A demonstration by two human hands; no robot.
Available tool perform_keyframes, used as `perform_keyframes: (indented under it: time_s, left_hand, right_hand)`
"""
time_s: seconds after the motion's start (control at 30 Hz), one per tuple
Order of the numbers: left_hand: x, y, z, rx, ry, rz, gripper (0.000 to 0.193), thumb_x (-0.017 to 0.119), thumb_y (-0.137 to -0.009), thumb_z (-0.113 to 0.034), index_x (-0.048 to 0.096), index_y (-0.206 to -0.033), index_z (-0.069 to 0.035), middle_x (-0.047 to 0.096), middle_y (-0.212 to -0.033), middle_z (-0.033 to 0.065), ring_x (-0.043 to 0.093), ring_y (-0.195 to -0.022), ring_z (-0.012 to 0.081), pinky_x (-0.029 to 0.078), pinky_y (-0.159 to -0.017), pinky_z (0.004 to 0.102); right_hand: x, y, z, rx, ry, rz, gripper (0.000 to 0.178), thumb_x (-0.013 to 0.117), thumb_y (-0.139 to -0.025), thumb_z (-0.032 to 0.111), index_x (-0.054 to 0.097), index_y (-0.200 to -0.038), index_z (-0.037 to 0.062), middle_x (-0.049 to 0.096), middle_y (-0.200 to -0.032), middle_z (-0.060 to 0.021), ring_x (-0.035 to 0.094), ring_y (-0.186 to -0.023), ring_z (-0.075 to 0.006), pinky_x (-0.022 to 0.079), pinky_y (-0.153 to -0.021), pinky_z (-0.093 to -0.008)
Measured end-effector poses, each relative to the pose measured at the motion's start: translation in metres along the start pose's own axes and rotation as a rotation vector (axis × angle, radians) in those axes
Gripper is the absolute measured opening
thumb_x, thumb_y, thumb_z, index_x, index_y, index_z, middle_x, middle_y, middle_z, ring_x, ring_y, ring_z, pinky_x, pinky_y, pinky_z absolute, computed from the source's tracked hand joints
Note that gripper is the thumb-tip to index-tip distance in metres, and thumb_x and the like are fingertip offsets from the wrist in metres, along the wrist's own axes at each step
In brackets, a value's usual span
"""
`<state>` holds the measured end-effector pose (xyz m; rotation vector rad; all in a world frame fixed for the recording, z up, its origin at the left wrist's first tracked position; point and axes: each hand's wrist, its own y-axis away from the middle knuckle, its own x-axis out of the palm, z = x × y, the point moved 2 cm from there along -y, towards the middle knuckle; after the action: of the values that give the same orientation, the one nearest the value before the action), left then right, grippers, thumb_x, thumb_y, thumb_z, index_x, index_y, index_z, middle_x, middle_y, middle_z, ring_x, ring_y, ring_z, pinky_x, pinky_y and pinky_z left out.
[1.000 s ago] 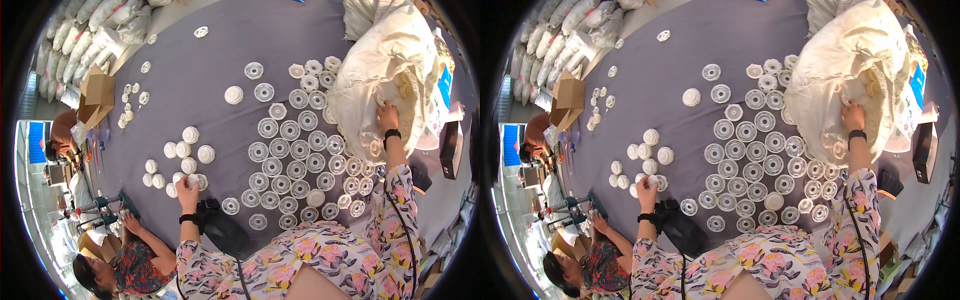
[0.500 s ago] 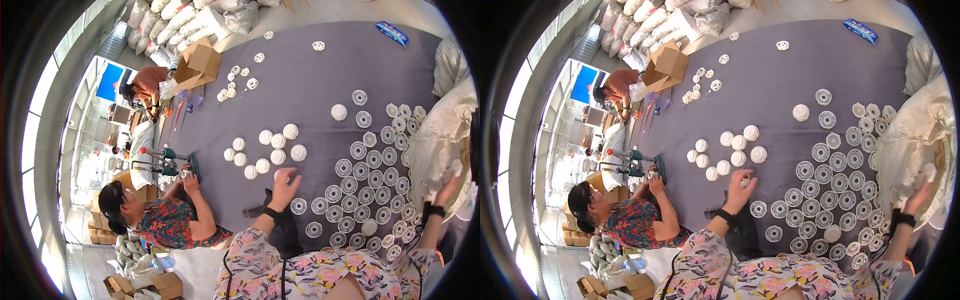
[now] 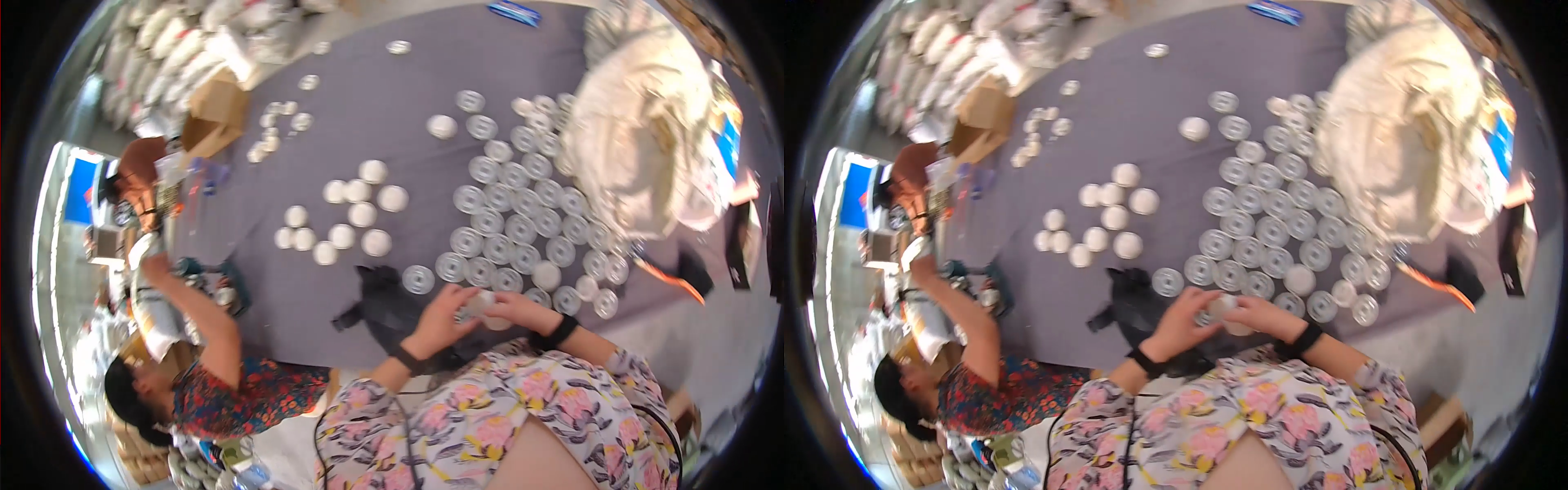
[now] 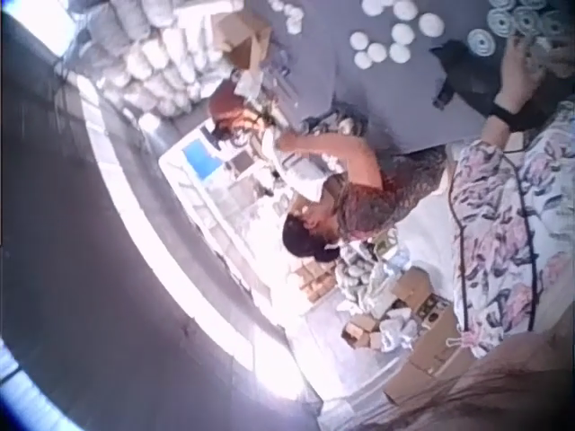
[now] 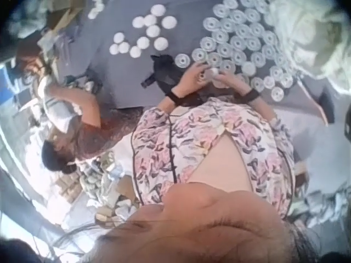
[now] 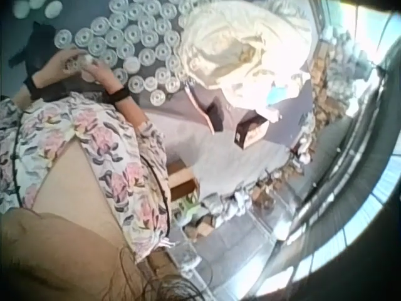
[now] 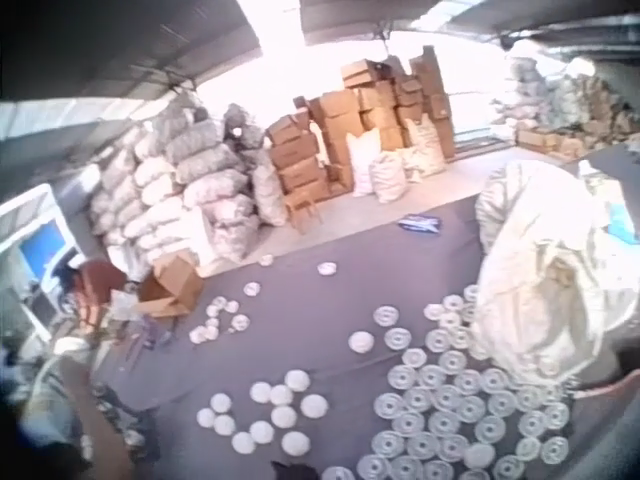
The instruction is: Sorting small white plastic wheel components and metal springs, then assembling them by hand and placing the finished units into a bag.
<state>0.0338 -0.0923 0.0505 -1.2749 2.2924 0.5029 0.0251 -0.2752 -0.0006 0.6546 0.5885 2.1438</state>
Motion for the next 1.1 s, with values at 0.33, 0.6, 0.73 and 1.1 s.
perform_keyframes:
  time_s: [0.33, 0.6, 0.73, 1.1]
  left_hand:
    - [0.019, 0.023, 0.066, -0.089, -0.121, 0.073, 0.043, 0.072, -0.066, -0.013, 0.055, -0.105, -0.004, 0.052, -0.102, 0.0118, 0.055, -0.091, 0.0280, 0.046, -0.078, 0.0334]
    - [0.031, 0.039, 0.058, 0.180, -0.368, 0.316, 0.041, 0.070, -0.064, -0.014, 0.056, -0.103, -0.009, 0.053, -0.096, 0.0090, 0.055, -0.085, 0.0273, 0.045, -0.071, 0.0374]
    - [0.058, 0.037, 0.067, 0.274, -0.530, 0.351, 0.033, 0.066, -0.067, -0.014, 0.056, -0.097, -0.009, 0.052, -0.092, 0.0093, 0.055, -0.084, 0.0250, 0.045, -0.069, 0.0363]
    - [0.061, 0.045, 0.061, 0.229, -0.591, 0.313, 0.014, 0.061, -0.070, -0.014, 0.054, -0.079, -0.006, 0.051, -0.084, 0.0095, 0.057, -0.079, 0.0261, 0.045, -0.064, 0.0365]
  right_hand:
    - [0.021, -0.010, -0.038, 0.057, 0.072, -0.216, 0.040, 0.057, -0.082, 0.039, 0.060, -0.105, 0.0062, 0.061, -0.090, -0.0075, 0.058, -0.075, -0.0158, 0.047, -0.056, -0.0286]
    - [-0.010, 0.014, -0.065, 0.156, -0.098, -0.395, 0.044, 0.054, -0.082, 0.041, 0.061, -0.101, 0.0024, 0.062, -0.083, -0.0073, 0.058, -0.069, -0.0153, 0.046, -0.056, -0.0280]
    - [0.001, 0.005, -0.046, 0.144, 0.038, -0.354, 0.045, 0.056, -0.081, 0.042, 0.062, -0.098, 0.0009, 0.062, -0.085, -0.0087, 0.058, -0.072, -0.0153, 0.046, -0.059, -0.0279]
    - [0.016, 0.001, -0.039, 0.126, 0.069, -0.312, 0.035, 0.058, -0.083, 0.040, 0.063, -0.097, 0.0084, 0.060, -0.084, -0.0031, 0.057, -0.071, -0.0110, 0.047, -0.051, -0.0238]
